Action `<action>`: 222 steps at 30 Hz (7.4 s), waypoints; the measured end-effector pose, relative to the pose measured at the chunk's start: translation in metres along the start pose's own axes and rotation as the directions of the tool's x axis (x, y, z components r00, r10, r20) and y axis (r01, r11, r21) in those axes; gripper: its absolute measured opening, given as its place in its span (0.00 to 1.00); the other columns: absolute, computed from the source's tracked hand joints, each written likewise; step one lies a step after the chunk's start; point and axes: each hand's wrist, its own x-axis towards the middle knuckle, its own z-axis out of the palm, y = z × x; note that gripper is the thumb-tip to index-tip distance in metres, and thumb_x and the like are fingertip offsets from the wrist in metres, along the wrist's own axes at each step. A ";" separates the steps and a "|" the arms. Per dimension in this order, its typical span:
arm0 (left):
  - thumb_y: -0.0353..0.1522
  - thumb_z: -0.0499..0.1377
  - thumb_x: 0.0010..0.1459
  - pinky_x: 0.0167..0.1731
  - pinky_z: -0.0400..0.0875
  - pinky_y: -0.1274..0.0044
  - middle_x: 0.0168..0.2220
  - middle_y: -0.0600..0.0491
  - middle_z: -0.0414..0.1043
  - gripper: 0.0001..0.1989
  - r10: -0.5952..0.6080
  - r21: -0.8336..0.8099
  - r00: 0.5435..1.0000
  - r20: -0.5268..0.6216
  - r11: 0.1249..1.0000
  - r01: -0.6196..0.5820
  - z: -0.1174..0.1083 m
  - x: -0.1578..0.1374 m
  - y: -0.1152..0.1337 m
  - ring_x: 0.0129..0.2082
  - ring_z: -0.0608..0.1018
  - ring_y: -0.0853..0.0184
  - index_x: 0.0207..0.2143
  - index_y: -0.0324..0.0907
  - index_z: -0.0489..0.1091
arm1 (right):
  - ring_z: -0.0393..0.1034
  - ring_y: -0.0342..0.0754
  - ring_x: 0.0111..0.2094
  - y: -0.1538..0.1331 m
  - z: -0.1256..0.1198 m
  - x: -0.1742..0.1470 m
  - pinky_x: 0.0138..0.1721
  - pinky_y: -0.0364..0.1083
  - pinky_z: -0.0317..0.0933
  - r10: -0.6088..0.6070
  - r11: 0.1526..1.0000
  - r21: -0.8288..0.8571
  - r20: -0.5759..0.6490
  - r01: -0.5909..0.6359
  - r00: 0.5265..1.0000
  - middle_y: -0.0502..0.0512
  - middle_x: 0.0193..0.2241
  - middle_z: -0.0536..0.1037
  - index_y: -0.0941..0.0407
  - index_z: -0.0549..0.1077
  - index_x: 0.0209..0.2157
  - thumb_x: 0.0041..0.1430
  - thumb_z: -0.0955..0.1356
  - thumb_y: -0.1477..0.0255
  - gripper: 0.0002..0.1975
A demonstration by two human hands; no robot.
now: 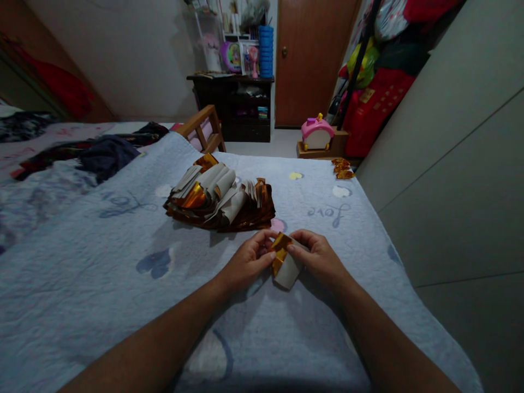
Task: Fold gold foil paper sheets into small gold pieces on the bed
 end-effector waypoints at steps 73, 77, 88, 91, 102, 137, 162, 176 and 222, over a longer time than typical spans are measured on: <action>0.29 0.60 0.63 0.41 0.68 0.71 0.36 0.50 0.74 0.06 0.223 0.881 0.975 0.015 0.458 -0.118 0.002 0.003 -0.011 0.40 0.74 0.62 0.40 0.41 0.77 | 0.63 0.51 0.37 0.028 0.009 0.017 0.39 0.48 0.57 -0.387 0.656 -0.691 0.038 0.304 0.921 0.54 0.32 0.71 0.55 0.70 0.29 0.58 0.67 0.83 0.08; 0.29 0.60 0.63 0.41 0.69 0.72 0.36 0.50 0.74 0.06 0.228 0.882 0.974 0.006 0.458 -0.113 0.002 0.003 -0.012 0.39 0.74 0.62 0.40 0.42 0.78 | 0.63 0.51 0.38 0.028 0.008 0.016 0.40 0.48 0.57 -0.380 0.657 -0.686 0.057 0.312 0.923 0.53 0.32 0.70 0.55 0.70 0.29 0.58 0.66 0.84 0.10; 0.28 0.60 0.63 0.41 0.68 0.72 0.37 0.50 0.74 0.07 0.206 0.888 0.979 0.011 0.448 -0.104 0.003 0.003 -0.008 0.40 0.74 0.62 0.43 0.43 0.76 | 0.64 0.49 0.39 0.029 0.001 0.013 0.42 0.48 0.58 -0.366 0.683 -0.641 0.114 0.350 0.923 0.53 0.33 0.71 0.55 0.74 0.31 0.56 0.66 0.86 0.12; 0.30 0.60 0.64 0.40 0.68 0.73 0.36 0.51 0.73 0.07 0.208 0.892 0.978 0.030 0.436 -0.121 0.001 0.003 -0.010 0.40 0.73 0.62 0.43 0.44 0.77 | 0.65 0.49 0.39 0.028 -0.001 0.012 0.41 0.48 0.59 -0.363 0.679 -0.640 0.131 0.358 0.923 0.53 0.33 0.72 0.55 0.76 0.31 0.57 0.67 0.85 0.11; 0.31 0.59 0.65 0.40 0.68 0.73 0.36 0.51 0.72 0.08 0.223 0.905 0.974 0.047 0.403 -0.135 0.000 0.003 -0.013 0.39 0.73 0.63 0.43 0.45 0.78 | 0.67 0.49 0.39 0.026 -0.005 0.011 0.42 0.49 0.61 -0.368 0.662 -0.642 0.173 0.387 0.914 0.53 0.33 0.74 0.54 0.78 0.31 0.58 0.68 0.84 0.11; 0.35 0.57 0.68 0.35 0.66 0.74 0.34 0.51 0.71 0.10 0.276 0.960 0.954 0.115 0.217 -0.178 0.005 0.001 -0.013 0.35 0.71 0.63 0.42 0.45 0.78 | 0.66 0.50 0.40 0.028 -0.010 0.008 0.42 0.49 0.61 -0.401 0.589 -0.665 0.253 0.459 0.881 0.54 0.35 0.74 0.55 0.78 0.32 0.57 0.70 0.85 0.10; 0.34 0.59 0.67 0.37 0.70 0.71 0.36 0.50 0.75 0.09 0.356 0.940 0.890 0.284 0.081 -0.333 0.005 0.002 -0.021 0.39 0.73 0.62 0.45 0.43 0.76 | 0.66 0.50 0.39 0.021 -0.014 0.006 0.43 0.50 0.61 -0.320 0.582 -0.687 0.299 0.436 0.899 0.54 0.33 0.73 0.52 0.82 0.35 0.59 0.70 0.81 0.11; 0.31 0.57 0.68 0.40 0.73 0.69 0.37 0.50 0.78 0.08 0.372 0.924 0.861 0.347 0.022 -0.381 0.006 0.001 -0.019 0.40 0.77 0.61 0.45 0.39 0.75 | 0.65 0.49 0.37 0.019 -0.018 0.006 0.40 0.48 0.59 -0.315 0.662 -0.659 0.187 0.357 0.930 0.54 0.33 0.74 0.56 0.71 0.35 0.52 0.65 0.84 0.11; 0.26 0.53 0.68 0.37 0.73 0.71 0.34 0.49 0.76 0.08 0.337 0.936 0.878 0.341 -0.030 -0.352 0.011 -0.004 -0.012 0.38 0.77 0.62 0.40 0.38 0.73 | 0.61 0.57 0.44 0.028 -0.001 0.014 0.45 0.54 0.54 -0.277 0.376 -0.922 -0.011 0.098 0.961 0.59 0.42 0.71 0.53 0.71 0.40 0.61 0.68 0.70 0.05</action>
